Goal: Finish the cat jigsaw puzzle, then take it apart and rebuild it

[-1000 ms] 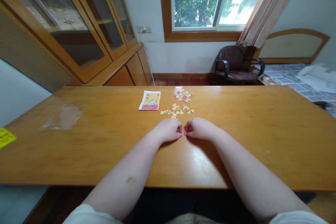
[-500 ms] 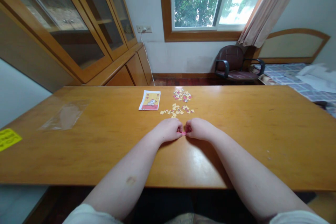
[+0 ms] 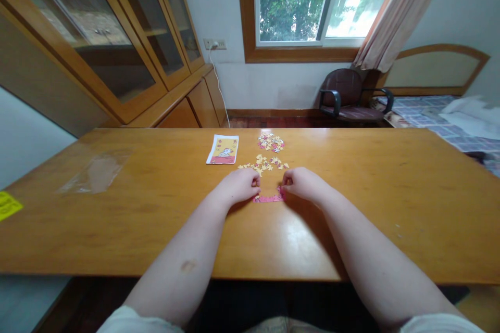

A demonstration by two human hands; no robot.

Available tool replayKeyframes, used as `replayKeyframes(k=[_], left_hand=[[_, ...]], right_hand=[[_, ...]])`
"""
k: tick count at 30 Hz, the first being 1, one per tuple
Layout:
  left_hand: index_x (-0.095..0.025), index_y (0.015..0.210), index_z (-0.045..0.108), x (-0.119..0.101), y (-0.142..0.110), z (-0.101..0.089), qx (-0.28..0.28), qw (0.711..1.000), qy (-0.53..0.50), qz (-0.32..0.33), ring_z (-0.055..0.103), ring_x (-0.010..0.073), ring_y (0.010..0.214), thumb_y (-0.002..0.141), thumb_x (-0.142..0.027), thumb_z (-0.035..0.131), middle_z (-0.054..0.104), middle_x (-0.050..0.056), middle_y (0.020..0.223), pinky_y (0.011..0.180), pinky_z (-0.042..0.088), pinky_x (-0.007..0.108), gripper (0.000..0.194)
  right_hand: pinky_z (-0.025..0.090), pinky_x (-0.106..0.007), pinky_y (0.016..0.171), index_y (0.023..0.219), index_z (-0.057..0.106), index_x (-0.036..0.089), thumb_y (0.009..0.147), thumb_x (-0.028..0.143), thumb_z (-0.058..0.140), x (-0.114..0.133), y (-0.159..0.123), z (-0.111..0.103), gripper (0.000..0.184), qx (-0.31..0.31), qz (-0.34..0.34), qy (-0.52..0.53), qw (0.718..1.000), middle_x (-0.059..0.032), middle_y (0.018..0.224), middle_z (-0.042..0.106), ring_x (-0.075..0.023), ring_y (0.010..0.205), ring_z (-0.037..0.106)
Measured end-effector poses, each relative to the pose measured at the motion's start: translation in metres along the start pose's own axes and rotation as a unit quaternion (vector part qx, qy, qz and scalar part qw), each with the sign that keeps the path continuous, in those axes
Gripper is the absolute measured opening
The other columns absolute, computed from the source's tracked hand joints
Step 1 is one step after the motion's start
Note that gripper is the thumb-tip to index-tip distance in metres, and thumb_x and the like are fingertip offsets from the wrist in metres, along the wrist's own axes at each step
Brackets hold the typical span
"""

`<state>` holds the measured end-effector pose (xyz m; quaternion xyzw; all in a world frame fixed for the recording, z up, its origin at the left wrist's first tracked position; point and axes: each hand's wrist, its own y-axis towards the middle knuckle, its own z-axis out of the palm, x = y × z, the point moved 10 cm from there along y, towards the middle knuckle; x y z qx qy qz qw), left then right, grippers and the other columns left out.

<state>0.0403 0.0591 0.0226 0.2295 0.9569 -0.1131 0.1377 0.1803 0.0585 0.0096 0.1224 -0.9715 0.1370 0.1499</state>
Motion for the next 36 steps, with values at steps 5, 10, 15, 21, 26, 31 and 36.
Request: replayKeyframes(k=[5,10,15,21,26,31,36], left_hand=[[-0.021,0.069,0.063,0.018,-0.003,0.007,0.047,0.997,0.003,-0.054,0.057,0.0156,0.064,0.066,-0.04,0.065,0.067,0.002,0.074,0.055,0.037,0.025,0.019],[-0.022,0.07,0.064,0.014,-0.003,0.019,0.078,0.996,-0.006,-0.052,0.057,0.0151,0.063,0.062,-0.038,0.068,0.067,0.0,0.073,0.052,0.035,0.025,0.019],[-0.022,0.074,0.065,0.012,0.0,0.013,0.051,0.998,-0.016,-0.03,0.057,0.015,0.065,0.065,-0.037,0.066,0.068,0.001,0.076,0.053,0.036,0.025,0.017],[-0.024,0.085,0.07,0.019,0.003,0.0,-0.008,1.0,0.006,-0.016,0.059,0.0167,0.073,0.069,-0.03,0.062,0.069,0.003,0.088,0.06,0.039,0.026,0.019],[-0.026,0.083,0.074,0.014,0.003,0.009,0.031,0.999,0.008,-0.005,0.06,0.0177,0.074,0.069,-0.036,0.064,0.07,0.002,0.084,0.061,0.039,0.027,0.02],[-0.026,0.084,0.072,0.012,0.002,0.009,0.029,0.999,0.003,-0.016,0.06,0.0185,0.074,0.06,-0.041,0.072,0.07,0.002,0.087,0.057,0.038,0.026,0.029],[-0.027,0.087,0.071,0.013,0.003,0.01,0.017,1.0,-0.004,-0.014,0.06,0.0185,0.075,0.058,-0.038,0.073,0.069,0.001,0.088,0.057,0.037,0.026,0.031]], right_hand=[[0.033,-0.024,0.052,0.077,0.068,0.021,0.072,0.048,0.066,-0.006,0.002,0.007,0.028,0.019,0.015,-0.013,1.0,-0.0041,0.075,0.068,-0.0151,0.065,0.059],[0.034,-0.024,0.054,0.079,0.069,0.022,0.07,0.04,0.066,0.003,-0.002,0.016,0.021,0.049,0.005,-0.023,0.999,-0.004,0.075,0.068,-0.0158,0.067,0.059],[0.033,-0.024,0.053,0.077,0.068,0.021,0.072,0.041,0.064,0.001,0.0,0.012,0.022,0.034,-0.003,0.004,0.999,-0.0033,0.072,0.068,-0.0147,0.063,0.057],[0.036,-0.022,0.058,0.083,0.071,0.022,0.076,0.026,0.06,-0.01,0.006,-0.001,0.014,-0.015,-0.005,0.023,1.0,-0.0024,0.082,0.071,-0.0139,0.071,0.06],[0.037,-0.022,0.056,0.081,0.073,0.024,0.073,0.029,0.065,-0.006,0.005,0.007,0.013,0.015,-0.018,0.053,0.998,-0.0008,0.078,0.071,-0.0134,0.067,0.061],[0.035,-0.023,0.053,0.08,0.072,0.024,0.068,0.04,0.07,-0.002,0.002,0.01,0.02,0.03,-0.018,0.068,0.997,-0.0003,0.074,0.07,-0.0144,0.065,0.06],[0.036,-0.023,0.054,0.083,0.07,0.024,0.061,0.036,0.075,0.004,0.002,0.009,0.025,0.026,-0.035,0.058,0.997,-0.0003,0.078,0.07,-0.0154,0.068,0.06]])
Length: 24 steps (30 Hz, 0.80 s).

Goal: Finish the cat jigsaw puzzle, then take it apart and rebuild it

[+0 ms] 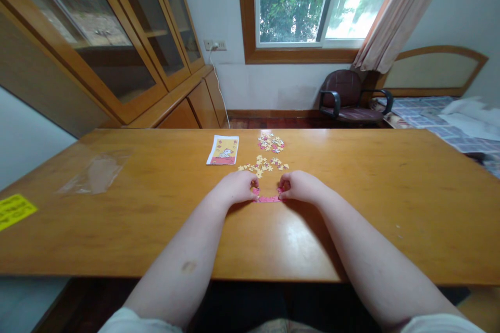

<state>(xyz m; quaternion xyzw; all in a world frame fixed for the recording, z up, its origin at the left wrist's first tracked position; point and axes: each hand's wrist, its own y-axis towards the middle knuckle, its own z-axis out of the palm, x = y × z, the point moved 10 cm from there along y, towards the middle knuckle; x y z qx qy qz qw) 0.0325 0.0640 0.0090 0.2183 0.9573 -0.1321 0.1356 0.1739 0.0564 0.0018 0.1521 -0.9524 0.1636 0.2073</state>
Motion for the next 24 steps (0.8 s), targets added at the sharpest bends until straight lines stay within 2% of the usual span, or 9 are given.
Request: replayKeyframes(k=[3,6,8,11,18,24], left_hand=[[-0.026,0.085,0.07,-0.001,0.0,0.002,0.007,1.0,-0.003,0.003,0.06,0.0188,0.074,0.058,-0.037,0.073,0.069,0.001,0.087,0.057,0.037,0.026,0.029],[-0.026,0.086,0.069,-0.002,-0.001,0.001,0.005,1.0,-0.005,0.002,0.061,0.0194,0.075,0.059,-0.038,0.072,0.069,0.002,0.088,0.057,0.038,0.026,0.029],[-0.025,0.088,0.068,-0.002,-0.002,-0.001,0.003,1.0,-0.005,-0.003,0.061,0.0201,0.076,0.058,-0.04,0.073,0.069,0.002,0.089,0.058,0.038,0.026,0.034],[-0.025,0.093,0.066,-0.001,-0.003,0.002,0.018,1.0,-0.002,-0.012,0.061,0.021,0.077,0.055,-0.042,0.075,0.069,0.003,0.09,0.059,0.039,0.027,0.043],[-0.023,0.097,0.062,-0.007,-0.007,0.008,0.06,0.998,-0.008,-0.009,0.061,0.0203,0.074,0.058,-0.039,0.071,0.068,0.002,0.087,0.057,0.038,0.027,0.043],[-0.023,0.098,0.059,-0.012,-0.008,0.013,0.082,0.996,-0.025,0.002,0.06,0.0185,0.071,0.059,-0.038,0.069,0.066,0.002,0.086,0.055,0.037,0.026,0.043]], right_hand=[[0.036,-0.024,0.055,0.084,0.069,0.024,0.062,0.035,0.074,0.0,0.0,0.002,0.025,0.008,0.001,0.001,1.0,-0.0004,0.077,0.07,-0.0156,0.068,0.06],[0.037,-0.024,0.056,0.086,0.068,0.023,0.061,0.043,0.076,-0.001,-0.001,0.001,0.032,0.01,0.004,0.024,1.0,-0.0008,0.077,0.069,-0.0157,0.067,0.06],[0.038,-0.025,0.056,0.089,0.066,0.023,0.057,0.048,0.078,-0.002,-0.002,0.0,0.042,0.005,0.001,0.027,1.0,-0.0009,0.078,0.069,-0.0163,0.068,0.06],[0.038,-0.025,0.057,0.095,0.063,0.024,0.052,0.045,0.08,-0.002,-0.002,0.001,0.05,0.008,-0.009,0.005,1.0,-0.0007,0.083,0.069,-0.0172,0.071,0.061],[0.035,-0.024,0.054,0.09,0.062,0.022,0.058,0.038,0.076,-0.002,-0.002,0.01,0.039,0.038,-0.016,-0.017,0.999,-0.0007,0.081,0.068,-0.0154,0.067,0.059],[0.035,-0.023,0.052,0.089,0.061,0.021,0.056,0.038,0.077,-0.001,-0.004,0.016,0.04,0.071,-0.024,-0.012,0.997,0.0003,0.078,0.067,-0.0146,0.065,0.058]])
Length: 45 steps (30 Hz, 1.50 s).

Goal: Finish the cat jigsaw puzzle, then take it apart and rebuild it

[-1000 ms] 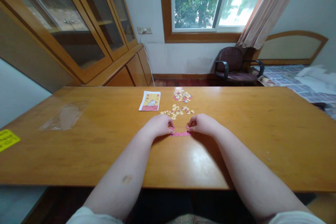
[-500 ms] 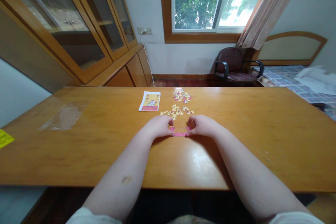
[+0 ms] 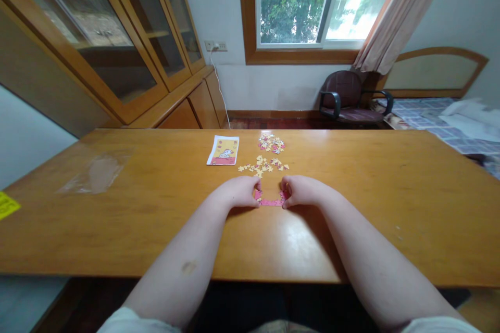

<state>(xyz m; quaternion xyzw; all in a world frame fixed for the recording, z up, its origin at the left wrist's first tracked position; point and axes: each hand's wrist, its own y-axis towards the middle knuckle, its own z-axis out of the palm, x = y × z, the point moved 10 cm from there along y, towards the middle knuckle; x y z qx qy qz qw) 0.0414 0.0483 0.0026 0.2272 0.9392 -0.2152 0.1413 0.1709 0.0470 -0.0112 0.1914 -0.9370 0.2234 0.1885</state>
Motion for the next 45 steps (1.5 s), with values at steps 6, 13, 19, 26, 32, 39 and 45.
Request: replayKeyframes(k=[6,13,19,26,32,39,45], left_hand=[[-0.023,0.098,0.058,0.0,0.0,0.006,0.022,1.0,-0.001,-0.006,0.06,0.0181,0.07,0.058,-0.039,0.07,0.066,0.001,0.086,0.054,0.036,0.026,0.045],[-0.024,0.097,0.059,0.002,0.0,0.013,0.037,0.999,-0.014,-0.005,0.059,0.0181,0.068,0.053,-0.043,0.074,0.066,0.0,0.084,0.055,0.037,0.026,0.051],[-0.021,0.088,0.059,0.01,0.008,-0.016,-0.107,0.993,-0.048,-0.013,0.058,0.0177,0.069,0.07,-0.042,0.064,0.065,0.003,0.081,0.057,0.038,0.027,0.029],[-0.019,0.085,0.058,0.033,0.019,-0.048,-0.346,0.936,-0.067,0.003,0.057,0.0185,0.086,0.084,-0.031,0.049,0.063,0.005,0.087,0.077,0.042,0.03,0.015],[-0.019,0.079,0.056,0.057,0.018,-0.055,-0.434,0.896,-0.077,-0.051,0.055,0.0179,0.082,0.085,-0.024,0.043,0.061,0.004,0.083,0.076,0.041,0.029,0.015],[-0.02,0.078,0.056,0.065,0.017,-0.067,-0.473,0.876,-0.063,-0.075,0.054,0.0182,0.081,0.084,-0.024,0.045,0.061,0.004,0.08,0.078,0.04,0.03,0.014],[-0.02,0.081,0.059,0.062,0.021,-0.067,-0.445,0.889,-0.101,-0.04,0.055,0.0166,0.08,0.085,-0.028,0.045,0.059,0.002,0.078,0.078,0.043,0.028,0.016]], right_hand=[[0.035,-0.023,0.053,0.09,0.062,0.021,0.055,0.038,0.078,0.001,-0.001,0.003,0.042,0.025,0.007,-0.02,0.999,0.0005,0.079,0.068,-0.014,0.065,0.058],[0.034,-0.024,0.053,0.081,0.064,0.022,0.051,0.038,0.081,0.004,-0.002,0.002,0.039,0.024,-0.008,0.001,1.0,0.0003,0.073,0.067,-0.0145,0.06,0.056],[0.034,-0.024,0.056,0.075,0.058,0.02,0.076,0.047,0.06,-0.024,0.012,-0.036,0.027,-0.218,0.013,0.104,0.97,0.0001,0.067,0.061,-0.0128,0.06,0.051],[0.033,-0.024,0.057,0.066,0.049,0.02,0.078,0.046,0.049,-0.071,0.024,-0.051,0.028,-0.37,0.06,0.234,0.897,0.0029,0.059,0.051,-0.0126,0.057,0.046],[0.032,-0.025,0.057,0.064,0.048,0.02,0.075,0.044,0.051,-0.078,0.035,-0.054,0.026,-0.357,0.072,0.233,0.902,0.0036,0.057,0.051,-0.013,0.058,0.046],[0.035,-0.024,0.058,0.063,0.047,0.021,0.075,0.045,0.05,-0.086,0.03,-0.063,0.027,-0.392,0.058,0.269,0.878,0.0038,0.056,0.047,-0.0133,0.059,0.046],[0.035,-0.025,0.057,0.067,0.051,0.02,0.078,0.045,0.049,-0.082,0.035,-0.064,0.027,-0.355,0.049,0.22,0.907,0.0022,0.059,0.052,-0.0137,0.059,0.047]])
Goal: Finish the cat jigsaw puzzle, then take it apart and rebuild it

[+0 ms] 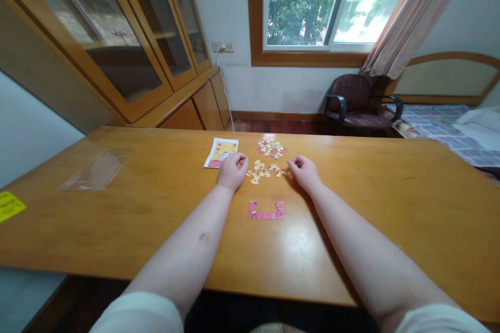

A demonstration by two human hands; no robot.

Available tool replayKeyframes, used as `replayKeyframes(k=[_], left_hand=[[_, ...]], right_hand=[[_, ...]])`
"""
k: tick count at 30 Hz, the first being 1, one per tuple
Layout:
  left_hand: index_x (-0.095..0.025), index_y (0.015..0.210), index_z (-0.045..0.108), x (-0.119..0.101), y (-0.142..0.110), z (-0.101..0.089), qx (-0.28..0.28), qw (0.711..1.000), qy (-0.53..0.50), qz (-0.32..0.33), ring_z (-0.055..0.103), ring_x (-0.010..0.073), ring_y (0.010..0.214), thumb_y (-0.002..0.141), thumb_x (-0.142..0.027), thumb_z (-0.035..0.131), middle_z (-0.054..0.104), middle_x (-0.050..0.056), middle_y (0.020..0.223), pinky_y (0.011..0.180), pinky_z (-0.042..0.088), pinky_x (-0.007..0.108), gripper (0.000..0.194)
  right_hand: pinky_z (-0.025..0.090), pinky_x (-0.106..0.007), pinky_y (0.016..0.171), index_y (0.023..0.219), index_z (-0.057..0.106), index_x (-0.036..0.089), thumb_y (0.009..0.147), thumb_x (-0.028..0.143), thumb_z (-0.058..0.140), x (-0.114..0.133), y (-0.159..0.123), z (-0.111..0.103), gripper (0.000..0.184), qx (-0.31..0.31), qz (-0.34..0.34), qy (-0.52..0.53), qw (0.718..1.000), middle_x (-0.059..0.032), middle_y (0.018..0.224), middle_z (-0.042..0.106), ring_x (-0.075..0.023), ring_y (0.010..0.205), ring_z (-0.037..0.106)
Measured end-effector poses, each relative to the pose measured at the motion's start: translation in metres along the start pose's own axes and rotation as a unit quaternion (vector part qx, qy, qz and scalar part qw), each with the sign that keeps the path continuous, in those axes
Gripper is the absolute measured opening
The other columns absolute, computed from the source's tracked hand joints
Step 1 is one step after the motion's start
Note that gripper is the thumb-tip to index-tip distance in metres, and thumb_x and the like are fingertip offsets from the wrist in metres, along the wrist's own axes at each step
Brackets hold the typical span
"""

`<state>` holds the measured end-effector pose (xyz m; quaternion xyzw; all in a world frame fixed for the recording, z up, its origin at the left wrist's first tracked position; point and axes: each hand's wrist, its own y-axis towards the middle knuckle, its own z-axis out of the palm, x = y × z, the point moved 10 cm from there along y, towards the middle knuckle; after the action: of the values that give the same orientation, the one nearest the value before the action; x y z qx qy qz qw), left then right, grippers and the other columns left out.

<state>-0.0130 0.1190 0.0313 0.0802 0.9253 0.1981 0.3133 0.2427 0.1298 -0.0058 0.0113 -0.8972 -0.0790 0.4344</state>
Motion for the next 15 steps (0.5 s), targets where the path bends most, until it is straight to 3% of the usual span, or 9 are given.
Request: replayKeyframes(k=[4,9,15], left_hand=[[-0.02,0.083,0.061,-0.003,0.0,0.01,0.067,0.997,-0.035,0.014,0.055,0.0171,0.082,0.085,-0.03,0.047,0.063,0.003,0.082,0.08,0.043,0.029,0.018],[-0.019,0.086,0.064,0.005,0.002,0.013,0.079,0.996,-0.044,-0.018,0.054,0.0163,0.077,0.085,-0.03,0.047,0.065,0.003,0.085,0.076,0.044,0.029,0.021],[-0.019,0.086,0.066,-0.001,-0.002,0.022,0.096,0.992,-0.072,-0.031,0.056,0.0164,0.079,0.083,-0.028,0.048,0.065,0.003,0.085,0.076,0.045,0.03,0.021]], right_hand=[[0.034,-0.024,0.058,0.076,0.057,0.02,0.079,0.041,0.05,0.002,0.0,0.009,0.022,0.047,-0.009,-0.057,0.997,0.0019,0.064,0.058,-0.013,0.06,0.051],[0.037,-0.024,0.06,0.086,0.061,0.019,0.08,0.034,0.051,0.002,0.0,0.017,0.019,0.123,-0.033,-0.031,0.991,0.0015,0.068,0.062,-0.013,0.062,0.054],[0.039,-0.025,0.065,0.09,0.063,0.019,0.08,0.026,0.051,0.011,-0.003,0.015,0.018,0.08,-0.062,-0.087,0.991,-0.0013,0.078,0.065,-0.0143,0.069,0.055]])
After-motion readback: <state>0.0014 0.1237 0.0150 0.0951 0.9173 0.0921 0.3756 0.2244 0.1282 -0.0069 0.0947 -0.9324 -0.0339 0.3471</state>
